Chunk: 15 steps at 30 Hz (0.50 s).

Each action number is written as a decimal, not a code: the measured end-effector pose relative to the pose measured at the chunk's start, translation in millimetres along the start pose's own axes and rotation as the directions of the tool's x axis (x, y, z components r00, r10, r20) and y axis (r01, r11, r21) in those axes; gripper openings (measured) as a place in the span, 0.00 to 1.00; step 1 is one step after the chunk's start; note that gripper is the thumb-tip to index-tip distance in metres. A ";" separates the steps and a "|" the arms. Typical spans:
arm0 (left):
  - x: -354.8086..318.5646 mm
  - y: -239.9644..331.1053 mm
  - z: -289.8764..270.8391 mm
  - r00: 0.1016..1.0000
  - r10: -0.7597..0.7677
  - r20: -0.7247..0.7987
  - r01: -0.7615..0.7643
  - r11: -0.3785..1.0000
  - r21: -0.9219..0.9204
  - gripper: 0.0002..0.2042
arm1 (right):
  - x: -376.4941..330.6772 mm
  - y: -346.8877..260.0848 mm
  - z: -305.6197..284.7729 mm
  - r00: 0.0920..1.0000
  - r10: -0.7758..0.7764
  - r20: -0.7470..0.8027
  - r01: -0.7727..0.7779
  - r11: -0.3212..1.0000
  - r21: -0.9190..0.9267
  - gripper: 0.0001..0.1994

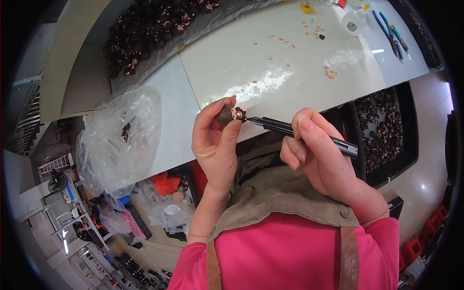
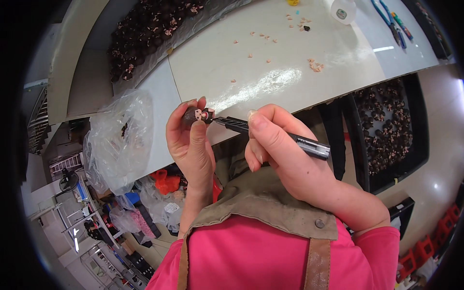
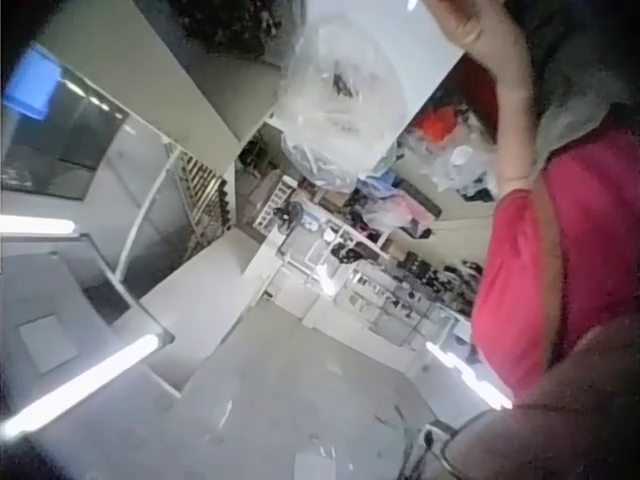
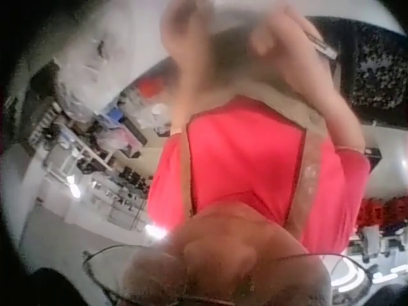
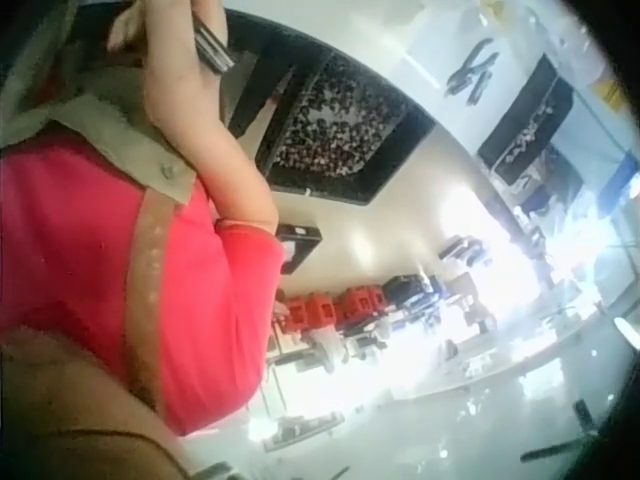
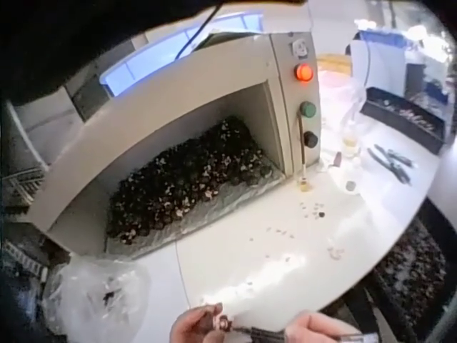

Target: Assembling small toy figurines by gluing parts together at a workbench.

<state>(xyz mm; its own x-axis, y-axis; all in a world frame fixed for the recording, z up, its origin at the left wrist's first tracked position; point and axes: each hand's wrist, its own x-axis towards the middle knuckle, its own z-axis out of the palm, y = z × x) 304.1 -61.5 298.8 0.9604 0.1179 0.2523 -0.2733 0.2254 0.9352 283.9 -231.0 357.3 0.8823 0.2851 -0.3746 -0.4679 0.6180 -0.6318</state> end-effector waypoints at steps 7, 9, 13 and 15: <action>-5.1 6.7 -1.0 1.000 -0.023 -0.003 0.023 0.999 0.025 0.16 | 1.9 -3.3 0.9 0.993 0.102 -0.066 -0.092 0.986 0.140 0.14; -5.4 7.4 -1.1 1.000 -0.009 -0.007 0.010 1.000 0.015 0.16 | 2.8 -4.3 0.3 0.991 0.118 -0.058 -0.107 0.980 0.167 0.14; -4.7 9.5 0.7 0.999 -0.036 -0.021 0.036 0.999 0.026 0.16 | 1.8 -1.3 -1.6 1.000 0.006 -0.022 -0.005 0.998 0.066 0.13; -3.4 13.1 1.9 0.997 -0.064 -0.032 0.065 0.997 0.032 0.16 | -1.7 -2.5 -6.0 0.998 -0.046 0.045 0.052 0.987 -0.151 0.11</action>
<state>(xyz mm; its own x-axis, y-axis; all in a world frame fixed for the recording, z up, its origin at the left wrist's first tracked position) 297.3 -60.8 310.6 0.9738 0.1343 0.1838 -0.2084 0.2011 0.9572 283.3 -237.4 355.4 0.9043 0.2890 -0.3141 -0.4235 0.5148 -0.7454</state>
